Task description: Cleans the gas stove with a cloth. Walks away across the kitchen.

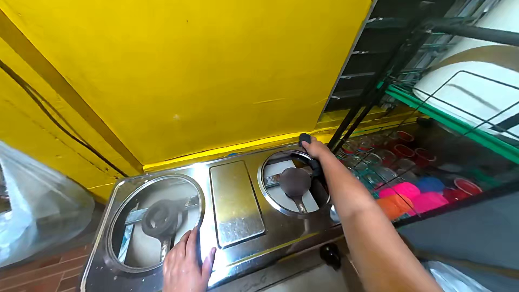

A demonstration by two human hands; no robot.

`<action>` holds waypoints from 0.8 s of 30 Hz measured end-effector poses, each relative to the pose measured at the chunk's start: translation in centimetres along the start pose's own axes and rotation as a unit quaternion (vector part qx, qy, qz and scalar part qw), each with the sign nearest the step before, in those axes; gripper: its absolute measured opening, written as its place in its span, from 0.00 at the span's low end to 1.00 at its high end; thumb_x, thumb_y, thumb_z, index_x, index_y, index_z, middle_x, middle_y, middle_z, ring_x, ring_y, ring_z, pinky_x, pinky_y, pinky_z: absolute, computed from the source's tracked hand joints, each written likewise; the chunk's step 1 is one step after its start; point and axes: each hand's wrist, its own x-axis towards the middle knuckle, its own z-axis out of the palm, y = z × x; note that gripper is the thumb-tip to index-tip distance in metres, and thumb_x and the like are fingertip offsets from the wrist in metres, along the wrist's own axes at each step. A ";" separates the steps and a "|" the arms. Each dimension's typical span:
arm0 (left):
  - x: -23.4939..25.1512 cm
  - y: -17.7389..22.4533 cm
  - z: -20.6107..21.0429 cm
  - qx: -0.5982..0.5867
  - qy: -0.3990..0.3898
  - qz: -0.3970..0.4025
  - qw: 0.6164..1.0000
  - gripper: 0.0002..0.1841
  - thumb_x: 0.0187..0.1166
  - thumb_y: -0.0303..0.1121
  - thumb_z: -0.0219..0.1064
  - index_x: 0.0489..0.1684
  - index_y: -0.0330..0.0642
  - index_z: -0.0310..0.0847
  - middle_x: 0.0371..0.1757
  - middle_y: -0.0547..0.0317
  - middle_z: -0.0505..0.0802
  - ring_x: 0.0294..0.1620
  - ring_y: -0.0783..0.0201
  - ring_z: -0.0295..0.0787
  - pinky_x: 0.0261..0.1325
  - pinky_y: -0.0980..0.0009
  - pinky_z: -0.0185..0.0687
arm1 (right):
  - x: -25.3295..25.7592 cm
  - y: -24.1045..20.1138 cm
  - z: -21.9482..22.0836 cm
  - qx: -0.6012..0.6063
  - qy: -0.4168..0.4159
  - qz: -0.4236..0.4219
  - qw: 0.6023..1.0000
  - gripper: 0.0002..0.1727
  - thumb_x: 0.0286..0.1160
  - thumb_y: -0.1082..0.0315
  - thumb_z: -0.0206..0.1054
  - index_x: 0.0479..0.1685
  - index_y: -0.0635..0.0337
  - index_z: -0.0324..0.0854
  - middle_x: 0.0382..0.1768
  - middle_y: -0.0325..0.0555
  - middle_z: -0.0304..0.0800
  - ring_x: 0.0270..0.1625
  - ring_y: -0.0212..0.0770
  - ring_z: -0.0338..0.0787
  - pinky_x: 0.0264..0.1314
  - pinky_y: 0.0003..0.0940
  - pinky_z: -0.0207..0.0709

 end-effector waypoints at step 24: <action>0.0 0.8 -1.5 0.004 -0.077 -0.001 0.997 0.36 0.83 0.54 0.59 0.83 0.35 0.71 0.77 0.24 0.78 0.77 0.24 0.73 0.80 0.30 0.57 | -27.9 4.9 5.0 -0.048 0.036 -0.017 0.998 0.39 0.92 0.45 0.49 0.91 0.65 0.57 0.93 0.69 0.47 0.96 0.68 0.42 0.94 0.68 0.31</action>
